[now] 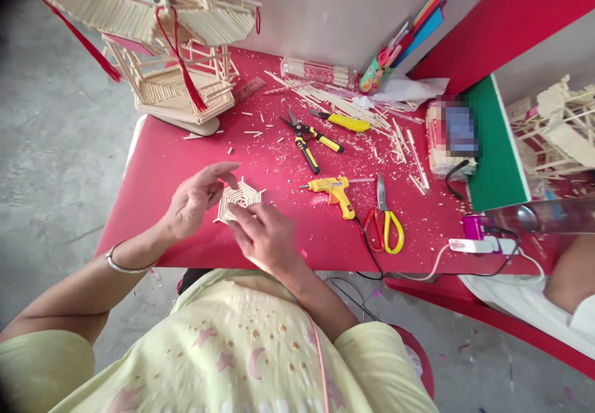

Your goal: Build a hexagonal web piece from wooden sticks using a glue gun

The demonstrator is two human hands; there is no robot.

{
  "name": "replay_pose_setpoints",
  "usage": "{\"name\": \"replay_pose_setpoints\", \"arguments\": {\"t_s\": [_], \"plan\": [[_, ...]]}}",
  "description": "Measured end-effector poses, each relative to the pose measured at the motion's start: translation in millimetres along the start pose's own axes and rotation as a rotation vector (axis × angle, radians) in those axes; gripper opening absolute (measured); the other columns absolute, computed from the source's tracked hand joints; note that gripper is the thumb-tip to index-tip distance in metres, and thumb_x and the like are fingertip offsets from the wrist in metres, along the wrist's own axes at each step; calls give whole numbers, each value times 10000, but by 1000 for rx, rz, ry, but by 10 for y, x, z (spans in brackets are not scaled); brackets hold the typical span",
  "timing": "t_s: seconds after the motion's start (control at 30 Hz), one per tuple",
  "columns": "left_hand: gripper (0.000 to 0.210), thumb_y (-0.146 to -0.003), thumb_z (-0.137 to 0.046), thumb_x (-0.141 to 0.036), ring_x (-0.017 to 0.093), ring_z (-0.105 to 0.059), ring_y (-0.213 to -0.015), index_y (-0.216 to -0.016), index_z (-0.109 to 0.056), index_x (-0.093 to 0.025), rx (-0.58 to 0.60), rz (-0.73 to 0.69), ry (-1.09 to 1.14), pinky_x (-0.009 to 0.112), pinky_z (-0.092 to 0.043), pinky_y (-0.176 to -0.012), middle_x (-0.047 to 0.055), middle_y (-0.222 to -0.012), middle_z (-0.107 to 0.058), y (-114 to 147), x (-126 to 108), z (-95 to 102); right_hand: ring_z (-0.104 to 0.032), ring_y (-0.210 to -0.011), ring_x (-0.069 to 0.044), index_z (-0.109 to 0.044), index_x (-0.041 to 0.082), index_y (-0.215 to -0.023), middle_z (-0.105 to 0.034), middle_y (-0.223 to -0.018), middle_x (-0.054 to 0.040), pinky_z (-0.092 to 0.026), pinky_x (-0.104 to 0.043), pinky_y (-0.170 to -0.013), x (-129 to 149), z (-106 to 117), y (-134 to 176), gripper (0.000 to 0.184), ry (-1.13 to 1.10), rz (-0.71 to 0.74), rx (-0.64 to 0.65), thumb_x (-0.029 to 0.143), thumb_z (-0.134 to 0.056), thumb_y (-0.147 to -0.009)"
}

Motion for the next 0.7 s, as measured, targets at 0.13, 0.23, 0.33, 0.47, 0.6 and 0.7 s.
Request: {"name": "replay_pose_setpoints", "arguments": {"t_s": [0.13,0.23,0.33,0.47,0.6,0.7], "plan": [[905,-894,-329,-846,204,-634,-810,-1534,-444,-217,180,21,110,319,-525,-694,148,-1146,-662,127,-147,-422,-697,-862,-162,-722,320,-1196,-716,-881,-18,-555,-273,-829,286,9,-46,236,2,114,35,286,-582,-1009],[831,-944,-318,-786,244,-656,-940,-1531,-430,-209,112,56,169,378,-548,-844,136,-1112,-656,214,-115,-469,-686,-813,-160,-738,302,-1032,-705,-834,-11,-557,-280,-792,349,-61,-4,157,51,161,71,261,-590,-999],[768,-966,-342,-747,261,-652,-1019,-1495,-486,-210,70,72,176,417,-536,-948,131,-1101,-666,310,-60,-465,-676,-763,-164,-715,271,-965,-686,-804,-15,-556,-285,-747,373,-57,74,102,38,202,32,243,-617,-973],[620,-988,-453,-655,235,-679,-967,-1352,-637,-188,113,129,150,351,-573,-838,131,-1065,-708,431,-28,-480,-691,-804,-152,-679,250,-1058,-720,-912,-36,-566,-266,-762,169,76,132,104,-147,70,-66,250,-628,-967],[363,-988,-592,-474,154,-667,-714,-1097,-760,-171,92,221,100,257,-547,-637,83,-866,-747,485,21,-431,-615,-650,-107,-683,247,-1086,-728,-908,-22,-548,-237,-652,-127,89,188,128,-313,-120,-73,270,-606,-988],[279,-953,-657,-425,146,-673,-715,-975,-792,-182,69,208,-22,242,-536,-632,80,-872,-771,465,40,-377,-585,-611,-99,-704,240,-1072,-733,-891,-19,-544,-235,-635,-205,15,217,134,-367,-156,-30,278,-605,-990]]}}
Point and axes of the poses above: each hand's wrist, its own y-axis away from the middle knuckle, its own z-axis out of the back of the hand, x = y × z, the point moved 10 cm from there along -y, towards the middle knuckle
